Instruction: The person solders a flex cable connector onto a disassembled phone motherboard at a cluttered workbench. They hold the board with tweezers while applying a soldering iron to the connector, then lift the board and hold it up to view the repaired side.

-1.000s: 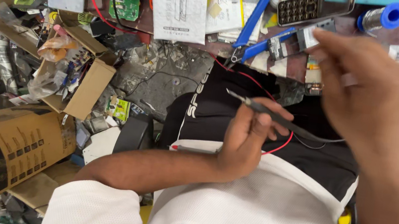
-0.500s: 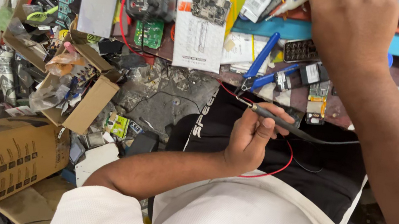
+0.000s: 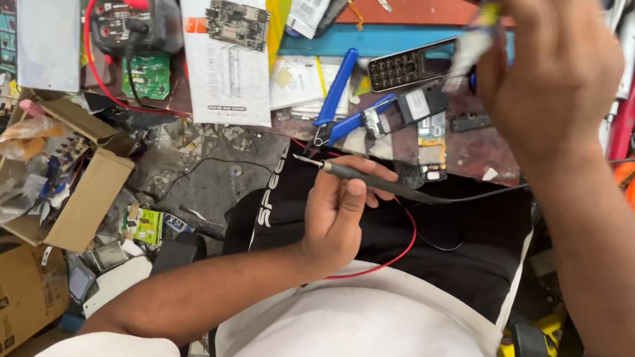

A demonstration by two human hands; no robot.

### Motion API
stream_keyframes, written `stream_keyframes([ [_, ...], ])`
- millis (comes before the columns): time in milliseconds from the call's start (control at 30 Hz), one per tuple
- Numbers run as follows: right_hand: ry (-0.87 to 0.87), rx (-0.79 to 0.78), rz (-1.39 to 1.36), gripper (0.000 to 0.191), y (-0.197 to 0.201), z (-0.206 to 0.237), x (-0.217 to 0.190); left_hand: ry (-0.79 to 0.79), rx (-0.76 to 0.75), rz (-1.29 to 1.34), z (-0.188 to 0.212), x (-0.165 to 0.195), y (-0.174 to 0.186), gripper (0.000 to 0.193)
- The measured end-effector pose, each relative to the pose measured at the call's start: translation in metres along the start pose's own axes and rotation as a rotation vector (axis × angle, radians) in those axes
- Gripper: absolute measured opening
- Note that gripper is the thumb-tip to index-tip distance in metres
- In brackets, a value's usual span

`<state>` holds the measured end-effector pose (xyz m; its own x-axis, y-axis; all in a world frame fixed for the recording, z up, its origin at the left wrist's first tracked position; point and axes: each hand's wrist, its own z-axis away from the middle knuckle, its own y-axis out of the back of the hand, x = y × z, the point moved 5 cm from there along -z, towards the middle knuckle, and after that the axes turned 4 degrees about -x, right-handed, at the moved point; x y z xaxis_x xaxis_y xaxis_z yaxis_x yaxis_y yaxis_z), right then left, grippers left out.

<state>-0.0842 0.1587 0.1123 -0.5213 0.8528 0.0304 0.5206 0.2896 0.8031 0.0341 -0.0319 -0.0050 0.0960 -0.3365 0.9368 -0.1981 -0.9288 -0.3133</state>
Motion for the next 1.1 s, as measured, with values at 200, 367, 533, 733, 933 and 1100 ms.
stream_keyframes([
  [200,-0.794,0.218,-0.722,0.022,0.007,0.08,0.083,0.012,-0.02,-0.001,-0.001,0.003,-0.002,0.031],
  [367,-1.178,0.506,-1.726,0.017,0.007,0.143,0.104,0.04,-0.012,0.065,-0.007,0.004,-0.001,0.03],
  [533,-1.165,0.431,-1.834,0.018,0.016,0.166,0.079,0.047,-0.043,0.076,-0.011,0.006,-0.005,0.029],
  [733,-1.228,0.235,-1.794,0.024,0.029,0.192,0.045,0.063,-0.041,0.071,-0.011,0.004,-0.003,0.026],
  [933,-1.265,0.231,-1.823,0.021,0.025,0.2,0.039,0.096,-0.109,-0.093,-0.027,0.009,-0.004,0.027],
  [1100,-1.263,0.235,-1.793,0.019,0.015,0.194,0.043,0.139,-0.201,-0.154,-0.046,0.013,-0.011,0.028],
])
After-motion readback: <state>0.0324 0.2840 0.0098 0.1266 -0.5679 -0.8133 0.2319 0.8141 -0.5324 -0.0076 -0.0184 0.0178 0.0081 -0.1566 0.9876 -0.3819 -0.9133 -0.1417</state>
